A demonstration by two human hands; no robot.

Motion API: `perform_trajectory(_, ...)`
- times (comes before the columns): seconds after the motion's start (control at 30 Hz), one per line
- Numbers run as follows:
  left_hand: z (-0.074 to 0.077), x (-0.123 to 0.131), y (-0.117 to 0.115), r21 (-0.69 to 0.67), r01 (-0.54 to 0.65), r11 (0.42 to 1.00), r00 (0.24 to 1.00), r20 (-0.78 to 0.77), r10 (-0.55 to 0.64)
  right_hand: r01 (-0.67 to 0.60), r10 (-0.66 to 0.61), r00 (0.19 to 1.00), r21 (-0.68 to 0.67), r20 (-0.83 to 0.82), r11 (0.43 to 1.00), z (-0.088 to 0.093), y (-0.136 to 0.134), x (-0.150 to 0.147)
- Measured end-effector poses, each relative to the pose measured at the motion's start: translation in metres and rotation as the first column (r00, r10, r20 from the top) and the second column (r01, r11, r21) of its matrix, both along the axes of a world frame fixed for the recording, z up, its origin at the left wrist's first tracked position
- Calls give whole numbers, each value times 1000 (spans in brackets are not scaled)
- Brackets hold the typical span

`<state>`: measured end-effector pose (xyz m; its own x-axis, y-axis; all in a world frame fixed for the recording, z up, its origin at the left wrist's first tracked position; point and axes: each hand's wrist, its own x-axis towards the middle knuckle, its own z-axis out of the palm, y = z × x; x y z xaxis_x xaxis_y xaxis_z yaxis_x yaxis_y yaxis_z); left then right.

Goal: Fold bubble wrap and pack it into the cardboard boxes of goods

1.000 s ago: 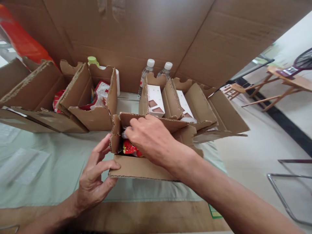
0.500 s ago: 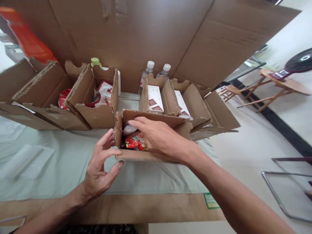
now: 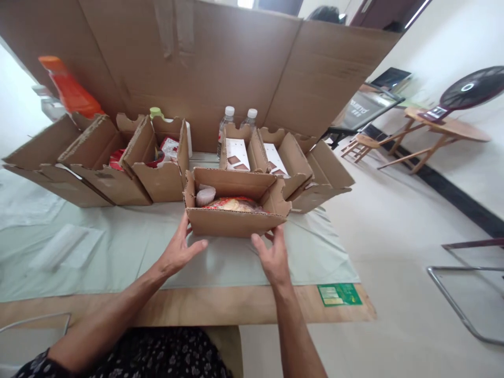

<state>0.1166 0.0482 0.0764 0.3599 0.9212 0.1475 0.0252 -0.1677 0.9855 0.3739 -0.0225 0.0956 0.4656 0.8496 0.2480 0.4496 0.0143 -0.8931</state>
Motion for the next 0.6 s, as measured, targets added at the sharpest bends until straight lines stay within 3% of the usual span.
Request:
perform_trajectory(0.13,-3,-12,-23,-25,8,1000,1000,6,-8,4,-3,999,26,-35,1000,-5,-25,-24)
perform_trajectory(0.3,-7,-74,-72,-49,-111,993,993,-37,110,23,-25,998,43,52,999,-13,-78,-69)
perform_trajectory(0.4,2,-116,-74,-2,-236,972,971,-50,236,-89,88,994,28,58,996,-7,-71,-107)
perform_trajectory(0.47,12,-129,-66,67,-303,951,952,-27,306,-151,150,988,41,28,988,3,-54,-122)
perform_trajectory(0.6,30,-106,-64,121,-298,947,954,7,299,-99,110,992,173,-55,980,23,-44,-116)
